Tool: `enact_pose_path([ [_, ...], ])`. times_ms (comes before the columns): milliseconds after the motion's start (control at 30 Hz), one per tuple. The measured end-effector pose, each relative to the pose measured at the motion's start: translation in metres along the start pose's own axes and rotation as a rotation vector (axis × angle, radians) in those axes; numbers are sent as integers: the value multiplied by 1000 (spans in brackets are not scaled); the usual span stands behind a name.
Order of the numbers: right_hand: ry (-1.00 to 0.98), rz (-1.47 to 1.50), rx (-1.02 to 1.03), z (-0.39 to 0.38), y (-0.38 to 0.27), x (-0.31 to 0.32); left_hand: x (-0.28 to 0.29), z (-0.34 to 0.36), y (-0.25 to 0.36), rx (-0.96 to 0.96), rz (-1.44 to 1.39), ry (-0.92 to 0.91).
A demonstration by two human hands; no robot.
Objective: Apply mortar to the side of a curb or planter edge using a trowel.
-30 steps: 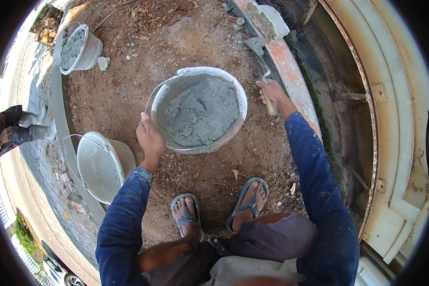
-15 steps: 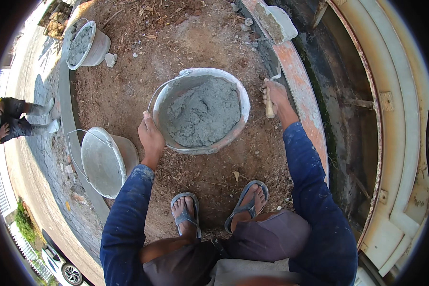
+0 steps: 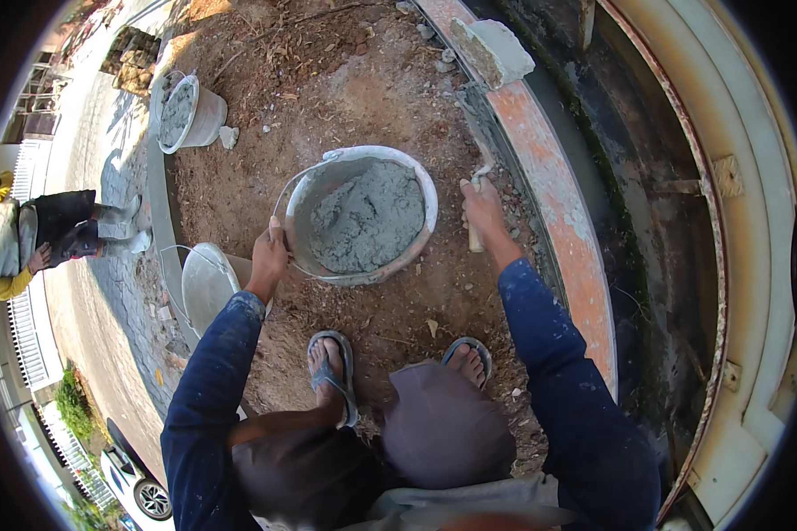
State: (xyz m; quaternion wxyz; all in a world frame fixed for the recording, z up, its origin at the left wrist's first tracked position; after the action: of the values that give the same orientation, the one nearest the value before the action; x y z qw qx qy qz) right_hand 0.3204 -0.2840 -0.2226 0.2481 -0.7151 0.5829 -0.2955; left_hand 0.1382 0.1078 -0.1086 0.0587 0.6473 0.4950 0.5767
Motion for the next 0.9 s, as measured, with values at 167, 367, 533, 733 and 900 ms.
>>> enact_pose_path([
  [167, -112, 286, -153, 61, -31, 6, 18, 8, 61, -37, 49, 24],
  [367, -214, 531, -249, 27, -7, -14, 11, 18, 117, 78, -327, -164],
  [533, -141, 550, -290, -37, 19, 11, -12, 9, 121, 213, -891, -339],
  [733, -36, 75, -138, -99, 9, 42, -37, -27, 184, 311, -1546, -989],
  [900, -146, -659, 308, -151, -119, 20, -44, -14, 231, 517, -1630, -1115],
])
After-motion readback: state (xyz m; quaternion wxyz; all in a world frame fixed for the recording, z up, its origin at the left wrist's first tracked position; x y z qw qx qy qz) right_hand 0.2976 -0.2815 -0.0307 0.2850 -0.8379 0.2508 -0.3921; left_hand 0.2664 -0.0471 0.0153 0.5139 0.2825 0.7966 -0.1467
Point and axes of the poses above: each hand's wrist, its own z-axis towards the middle knuckle, its own x-axis out of the back of the hand, y = z × x, the point moved 9 cm from there along z, towards the middle knuckle, and after that the axes turned 13 degrees about -x, right-handed, at the moved point
